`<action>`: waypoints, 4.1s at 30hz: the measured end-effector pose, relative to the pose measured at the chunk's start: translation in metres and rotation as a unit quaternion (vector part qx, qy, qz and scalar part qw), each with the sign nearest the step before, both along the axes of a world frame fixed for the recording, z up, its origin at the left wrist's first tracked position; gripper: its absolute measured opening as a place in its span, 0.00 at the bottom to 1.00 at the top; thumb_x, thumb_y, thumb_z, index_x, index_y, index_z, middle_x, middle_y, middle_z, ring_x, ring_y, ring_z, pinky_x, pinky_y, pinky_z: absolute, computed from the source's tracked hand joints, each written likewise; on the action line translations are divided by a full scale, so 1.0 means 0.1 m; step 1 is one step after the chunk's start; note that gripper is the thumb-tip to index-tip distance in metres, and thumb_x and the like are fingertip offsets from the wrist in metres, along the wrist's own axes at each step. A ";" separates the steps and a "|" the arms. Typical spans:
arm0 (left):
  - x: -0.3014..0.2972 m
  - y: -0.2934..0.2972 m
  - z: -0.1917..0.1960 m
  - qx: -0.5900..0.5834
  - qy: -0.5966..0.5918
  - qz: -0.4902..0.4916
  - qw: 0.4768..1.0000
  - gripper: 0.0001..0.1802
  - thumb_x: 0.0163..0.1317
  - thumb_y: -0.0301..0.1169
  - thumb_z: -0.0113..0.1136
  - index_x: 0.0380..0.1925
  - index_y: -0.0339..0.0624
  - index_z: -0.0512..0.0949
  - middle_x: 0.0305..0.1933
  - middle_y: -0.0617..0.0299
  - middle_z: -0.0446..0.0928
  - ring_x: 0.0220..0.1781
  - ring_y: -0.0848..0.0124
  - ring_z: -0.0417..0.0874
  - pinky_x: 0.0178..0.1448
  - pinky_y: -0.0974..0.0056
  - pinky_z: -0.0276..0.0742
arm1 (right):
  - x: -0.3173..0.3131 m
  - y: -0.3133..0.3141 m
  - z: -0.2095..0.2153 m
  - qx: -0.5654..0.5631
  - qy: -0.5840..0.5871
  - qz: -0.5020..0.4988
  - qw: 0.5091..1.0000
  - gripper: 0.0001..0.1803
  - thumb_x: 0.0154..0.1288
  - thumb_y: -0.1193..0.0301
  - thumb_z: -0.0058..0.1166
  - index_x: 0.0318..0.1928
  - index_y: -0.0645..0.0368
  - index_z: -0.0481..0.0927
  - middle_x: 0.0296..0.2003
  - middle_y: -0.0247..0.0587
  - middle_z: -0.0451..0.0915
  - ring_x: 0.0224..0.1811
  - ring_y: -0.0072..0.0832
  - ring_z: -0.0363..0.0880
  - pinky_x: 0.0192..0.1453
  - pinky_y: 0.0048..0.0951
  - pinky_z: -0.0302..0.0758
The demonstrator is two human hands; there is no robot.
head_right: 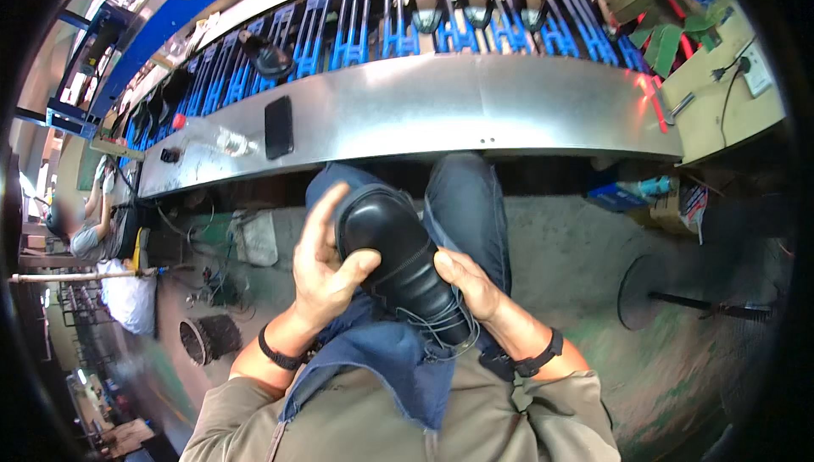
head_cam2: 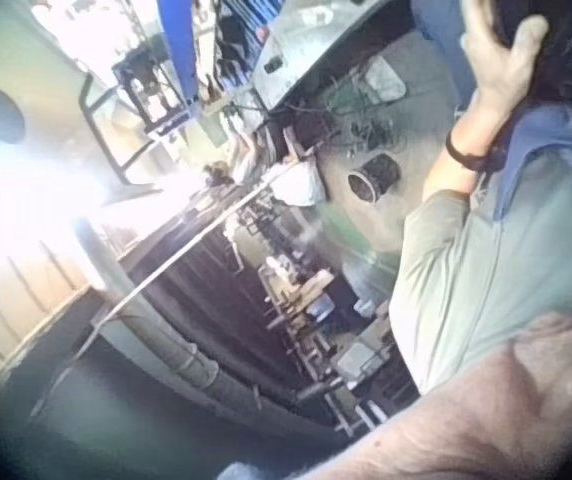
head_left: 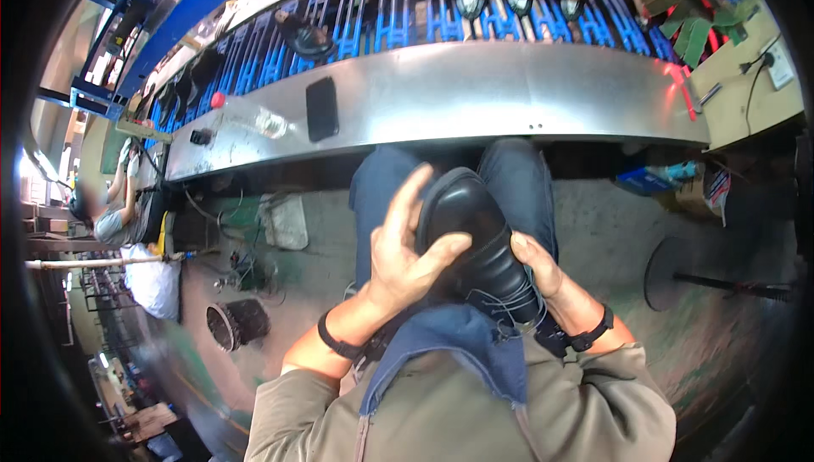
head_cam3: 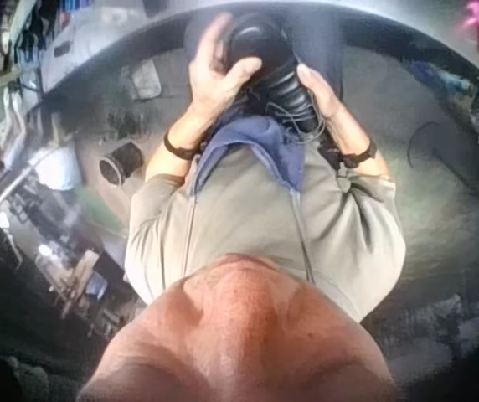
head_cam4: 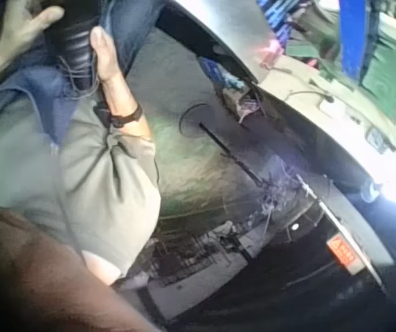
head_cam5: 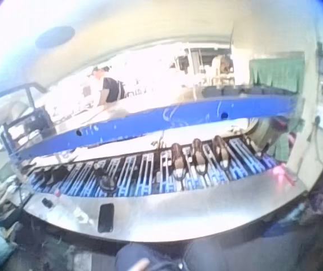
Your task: Inspecting and finishing black leather shoes in a shoe manufacturing facility.
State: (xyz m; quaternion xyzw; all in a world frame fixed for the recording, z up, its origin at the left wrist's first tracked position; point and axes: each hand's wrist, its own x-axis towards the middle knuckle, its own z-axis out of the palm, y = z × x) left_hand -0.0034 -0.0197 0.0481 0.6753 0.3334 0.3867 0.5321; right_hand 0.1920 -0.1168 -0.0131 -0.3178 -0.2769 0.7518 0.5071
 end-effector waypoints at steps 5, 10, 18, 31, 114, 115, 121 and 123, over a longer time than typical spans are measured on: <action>0.08 0.09 0.16 0.049 0.015 -0.084 0.995 0.41 0.65 0.38 0.70 0.72 0.31 0.62 0.68 0.44 0.74 0.66 0.59 0.79 0.69 0.60 0.74 | 0.08 0.04 0.19 -0.123 0.160 -0.035 0.979 0.40 0.78 0.43 0.39 0.70 0.68 0.66 0.62 0.53 0.77 0.61 0.37 0.81 0.66 0.37 0.77; 0.13 0.29 0.44 0.131 0.037 -0.107 0.985 0.31 0.70 0.35 0.64 0.68 0.30 0.69 0.62 0.42 0.79 0.57 0.58 0.86 0.60 0.62 0.79 | -0.02 0.04 0.24 -0.090 0.244 -0.058 0.964 0.38 0.78 0.45 0.42 0.69 0.68 0.67 0.60 0.54 0.78 0.58 0.37 0.83 0.61 0.37 0.82; 0.14 0.33 0.57 0.068 0.083 -0.135 0.985 0.29 0.72 0.33 0.61 0.69 0.34 0.69 0.60 0.43 0.81 0.54 0.64 0.87 0.55 0.66 0.80 | -0.05 0.04 0.27 -0.119 0.311 -0.070 0.940 0.40 0.74 0.45 0.49 0.71 0.66 0.64 0.63 0.55 0.75 0.61 0.42 0.81 0.66 0.43 0.80; 0.16 0.13 0.51 0.077 0.102 -0.103 0.986 0.41 0.58 0.31 0.75 0.69 0.31 0.67 0.62 0.40 0.78 0.56 0.54 0.86 0.56 0.60 0.84 | -0.11 0.05 0.15 -0.116 0.277 -0.071 0.951 0.40 0.76 0.44 0.44 0.72 0.65 0.63 0.63 0.53 0.75 0.61 0.39 0.80 0.67 0.41 0.79; 0.31 1.21 -0.79 -0.173 0.076 -0.045 0.981 0.22 0.60 0.28 0.74 0.51 0.37 0.75 0.49 0.60 0.70 0.46 0.72 0.73 0.48 0.66 0.73 | 0.06 1.31 -0.34 0.085 -0.405 -0.206 0.887 0.25 0.65 0.73 0.64 0.59 0.65 0.72 0.47 0.48 0.69 0.42 0.33 0.72 0.47 0.32 0.74; 0.31 1.23 -0.82 -0.179 0.078 -0.046 0.980 0.22 0.60 0.28 0.74 0.51 0.37 0.75 0.49 0.60 0.70 0.46 0.72 0.73 0.48 0.66 0.73 | 0.08 1.33 -0.33 0.086 -0.406 -0.198 0.888 0.25 0.64 0.73 0.65 0.59 0.65 0.72 0.47 0.48 0.69 0.42 0.33 0.72 0.46 0.32 0.74; 0.29 1.46 -0.79 -0.096 0.221 -0.089 0.967 0.30 0.58 0.32 0.75 0.58 0.35 0.74 0.55 0.51 0.70 0.55 0.59 0.75 0.57 0.59 0.74 | 0.19 1.49 -0.32 0.056 -0.437 -0.182 0.879 0.27 0.61 0.73 0.67 0.60 0.63 0.72 0.49 0.47 0.69 0.44 0.32 0.73 0.48 0.31 0.74; 0.25 1.54 -0.81 0.040 0.267 -0.117 0.956 0.35 0.59 0.39 0.73 0.63 0.35 0.72 0.64 0.43 0.64 0.66 0.50 0.69 0.67 0.52 0.70 | 0.30 1.56 -0.34 0.072 -0.488 -0.179 0.851 0.27 0.62 0.72 0.67 0.60 0.62 0.73 0.51 0.47 0.70 0.45 0.31 0.74 0.50 0.30 0.74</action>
